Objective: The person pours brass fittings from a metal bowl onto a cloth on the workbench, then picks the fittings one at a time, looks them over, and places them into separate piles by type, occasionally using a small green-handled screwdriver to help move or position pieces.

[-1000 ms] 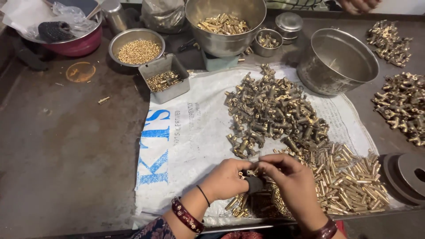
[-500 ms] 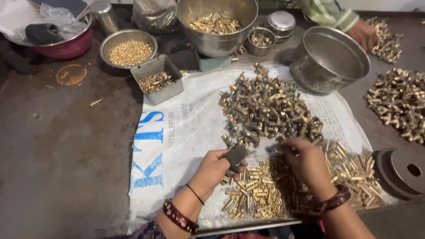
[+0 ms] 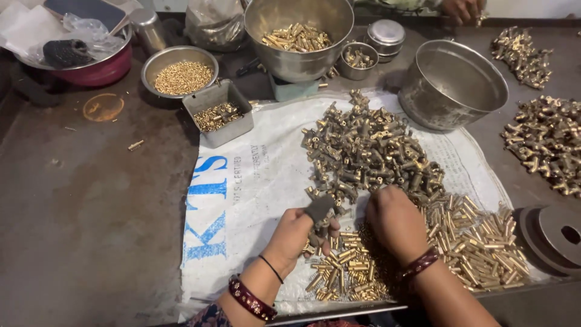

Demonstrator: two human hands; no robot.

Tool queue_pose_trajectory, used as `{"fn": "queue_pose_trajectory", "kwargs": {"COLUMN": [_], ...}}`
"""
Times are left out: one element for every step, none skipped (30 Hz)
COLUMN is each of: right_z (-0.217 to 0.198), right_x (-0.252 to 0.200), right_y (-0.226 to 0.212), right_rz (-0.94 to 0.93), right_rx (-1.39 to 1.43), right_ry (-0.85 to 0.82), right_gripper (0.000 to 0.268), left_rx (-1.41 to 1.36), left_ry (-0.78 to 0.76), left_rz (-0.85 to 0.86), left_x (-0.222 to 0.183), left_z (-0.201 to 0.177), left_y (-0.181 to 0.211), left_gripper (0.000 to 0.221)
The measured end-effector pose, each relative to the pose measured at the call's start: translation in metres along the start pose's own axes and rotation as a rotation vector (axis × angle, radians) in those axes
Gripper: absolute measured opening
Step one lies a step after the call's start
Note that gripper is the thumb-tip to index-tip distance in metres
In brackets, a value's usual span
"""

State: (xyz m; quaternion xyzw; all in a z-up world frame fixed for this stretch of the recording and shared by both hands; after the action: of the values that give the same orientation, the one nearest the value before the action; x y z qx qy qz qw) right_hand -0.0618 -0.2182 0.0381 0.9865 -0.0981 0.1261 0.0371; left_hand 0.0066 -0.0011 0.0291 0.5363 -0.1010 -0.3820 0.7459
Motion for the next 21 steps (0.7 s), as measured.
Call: {"fn": "queue_pose_trajectory", "kwargs": {"right_z": [-0.012,-0.024,-0.036,-0.039,-0.042,-0.046,-0.047,-0.048,-0.048,-0.053,-0.057,-0.062,-0.063,-0.063,-0.065,-0.063,-0.063,-0.062,-0.059,-0.055,-0.052], "right_x": [-0.002,-0.001,0.0,-0.007,-0.014,-0.017,-0.021,-0.025,-0.029,-0.03,-0.03,-0.031,-0.031,-0.031,-0.032,-0.032,-0.032,-0.031,-0.031,-0.032,-0.033], "right_y": [-0.005,-0.008,-0.01,-0.017,-0.024,-0.03,-0.035,-0.044,-0.053,-0.059,-0.065,-0.07,-0.074,-0.077,-0.08,-0.081,-0.081,-0.082,-0.081,-0.078,-0.075], "right_rz": [0.003,0.183,0.361,0.369,0.363,0.347,0.349,0.123,-0.101,-0.103,-0.092,-0.082,-0.084,-0.086,-0.088,-0.093,-0.103,-0.112,-0.116,-0.095,-0.074], "right_rx": [0.003,0.272,0.542,0.54,0.799,1.057,1.054,0.949,0.837,0.84,0.813,0.781,0.781,0.727,0.674,0.673,0.652,0.631,0.631,0.699,0.767], "right_ry": [-0.001,-0.028,-0.058,-0.062,-0.102,-0.132,-0.129,-0.013,0.1,0.093,0.101,0.111,0.105,0.11,0.115,0.111,0.115,0.122,0.121,0.11,0.098], "right_gripper": [0.018,0.018,0.019,0.019,0.017,0.017,0.017,0.02,0.024,0.024,0.019,0.015,0.015,0.016,0.017,0.017,0.017,0.017,0.017,0.019,0.022], "left_rx": [0.003,-0.07,-0.143,-0.145,-0.105,-0.064,-0.064,-0.07,-0.076,-0.08,-0.094,-0.109,-0.114,-0.079,-0.044,-0.049,-0.05,-0.047,-0.049,-0.097,-0.145], "left_ry": [0.0,-0.016,-0.031,-0.035,0.006,0.044,0.039,0.056,0.074,0.081,0.1,0.116,0.119,0.14,0.161,0.164,0.139,0.114,0.116,0.04,-0.035], "left_rz": [-0.003,-0.02,-0.037,-0.045,-0.096,-0.139,-0.139,-0.164,-0.188,-0.191,-0.176,-0.159,-0.16,-0.186,-0.212,-0.211,-0.184,-0.157,-0.155,-0.118,-0.082], "left_x": [0.002,0.006,0.011,0.006,0.002,0.001,0.003,0.004,0.004,0.005,0.006,0.008,0.006,0.005,0.004,0.006,0.007,0.009,0.012,0.014,0.016], "left_z": [-0.003,-0.007,-0.011,-0.008,-0.006,-0.004,-0.002,-0.003,-0.005,-0.005,-0.006,-0.006,-0.005,-0.004,-0.003,-0.005,-0.006,-0.007,-0.011,-0.012,-0.013], "left_y": [-0.009,-0.016,-0.023,-0.018,-0.014,-0.007,-0.008,-0.011,-0.013,-0.015,-0.017,-0.018,-0.016,-0.014,-0.012,-0.017,-0.023,-0.027,-0.031,-0.036,-0.04], "left_gripper": [0.043,0.042,0.042,0.042,0.042,0.042,0.042,0.036,0.031,0.031,0.029,0.027,0.027,0.025,0.024,0.024,0.026,0.028,0.028,0.029,0.031]}}
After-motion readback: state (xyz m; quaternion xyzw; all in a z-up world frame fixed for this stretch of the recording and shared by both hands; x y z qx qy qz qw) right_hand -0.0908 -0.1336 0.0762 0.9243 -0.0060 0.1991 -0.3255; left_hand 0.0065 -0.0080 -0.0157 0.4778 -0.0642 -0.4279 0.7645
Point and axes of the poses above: each hand's wrist, its own x-axis towards the middle knuckle, its own z-axis out of the palm, y = z × x, the point moved 1 cm from there along x, towards the middle knuckle, and after that the axes turned 2 degrees about z, right-handed, at the moved point
